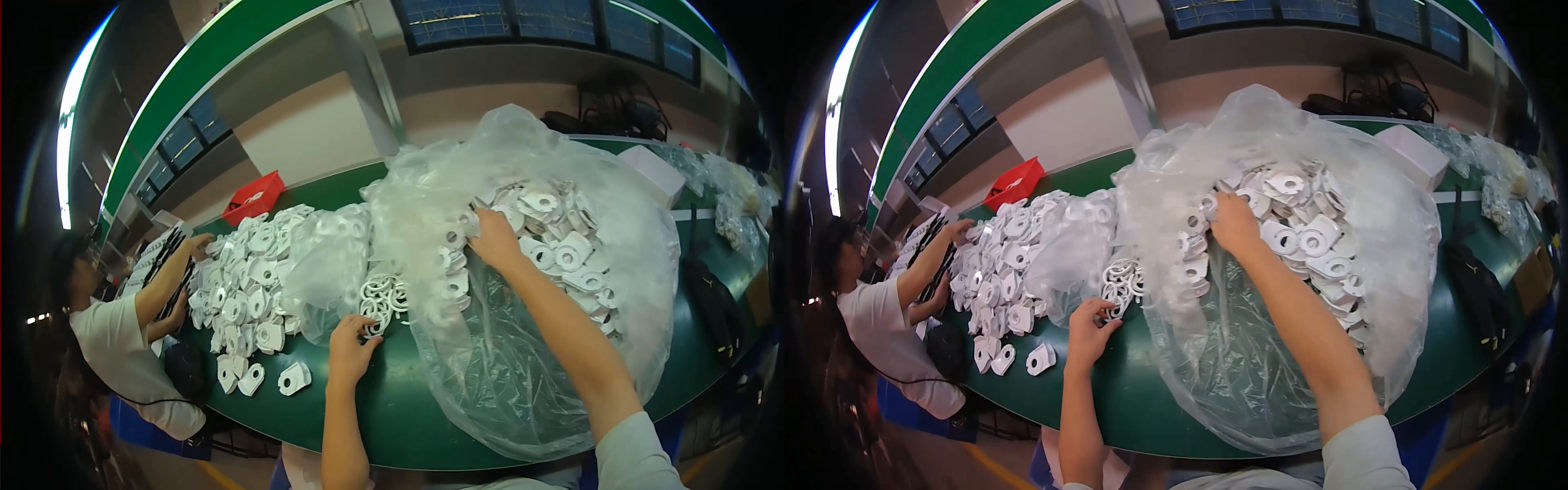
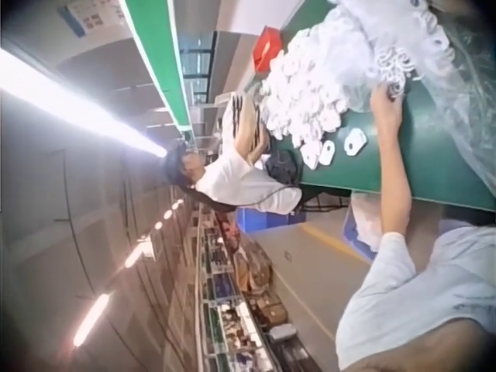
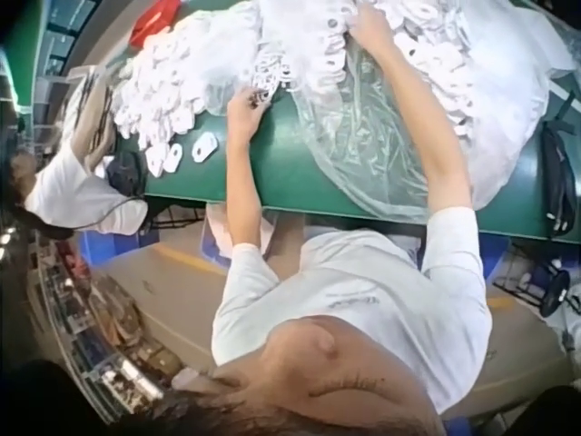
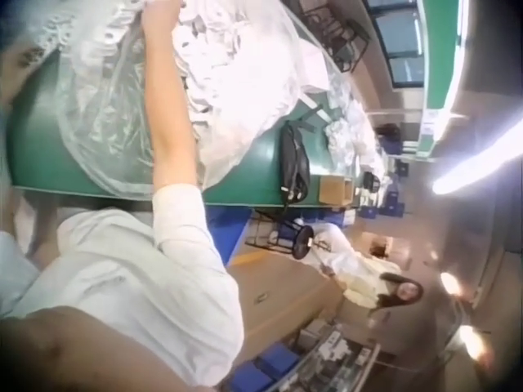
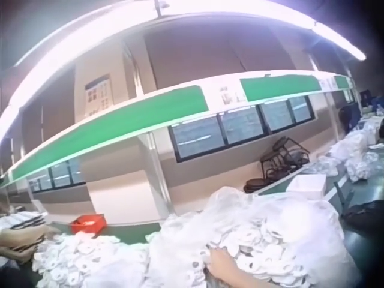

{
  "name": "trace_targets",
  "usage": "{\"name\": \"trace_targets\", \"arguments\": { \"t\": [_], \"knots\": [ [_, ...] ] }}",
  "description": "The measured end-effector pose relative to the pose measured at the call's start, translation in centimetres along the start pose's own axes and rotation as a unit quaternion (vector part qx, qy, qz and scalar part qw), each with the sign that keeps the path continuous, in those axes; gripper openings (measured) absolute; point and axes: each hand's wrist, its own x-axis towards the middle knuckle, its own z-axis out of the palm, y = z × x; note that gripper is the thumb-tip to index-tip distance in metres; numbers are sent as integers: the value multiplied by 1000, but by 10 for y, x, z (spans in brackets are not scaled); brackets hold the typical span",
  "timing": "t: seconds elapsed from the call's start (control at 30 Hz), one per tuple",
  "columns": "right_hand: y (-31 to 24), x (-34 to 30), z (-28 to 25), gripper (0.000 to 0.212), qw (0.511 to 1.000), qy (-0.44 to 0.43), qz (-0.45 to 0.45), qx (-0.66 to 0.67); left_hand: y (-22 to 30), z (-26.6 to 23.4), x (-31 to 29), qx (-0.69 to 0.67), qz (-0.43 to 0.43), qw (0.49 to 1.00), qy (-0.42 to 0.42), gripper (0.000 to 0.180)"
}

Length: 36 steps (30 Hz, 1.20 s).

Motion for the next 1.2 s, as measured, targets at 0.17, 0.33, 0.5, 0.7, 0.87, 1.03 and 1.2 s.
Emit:
{"name": "trace_targets", "arguments": {
  "t": [0.17, 0.33, 0.5, 0.7, 0.87, 1.03, 1.2],
  "knots": [
    [-5, 7, 8, 53, 991, -94, 24, -95, -7, -1, -4, -55, -14, 998, 3, 19],
    [-10, 12, -17, 58, 993, -65, 38, -90, -8, -4, -3, -134, -50, 988, 57, 14],
    [2, -11, -30, 49, 992, 92, -82, 12, -14, -9, 3, -373, -221, 900, 42, 13],
    [-78, -82, -45, 32, 705, -295, 208, 611, -15, -5, -3, -303, -192, 932, 59, 22],
    [-97, -119, -36, 35, 613, -334, 247, 672, -24, -9, 2, -122, -92, 974, 165, 19],
    [-88, -132, -20, 34, 592, -334, 264, 684, -68, -21, 12, 5, -90, 973, 214, 15],
    [-87, -135, -20, 32, 606, -359, 233, 671, -95, -2, 56, 340, -53, 937, 52, 23]
  ]
}}
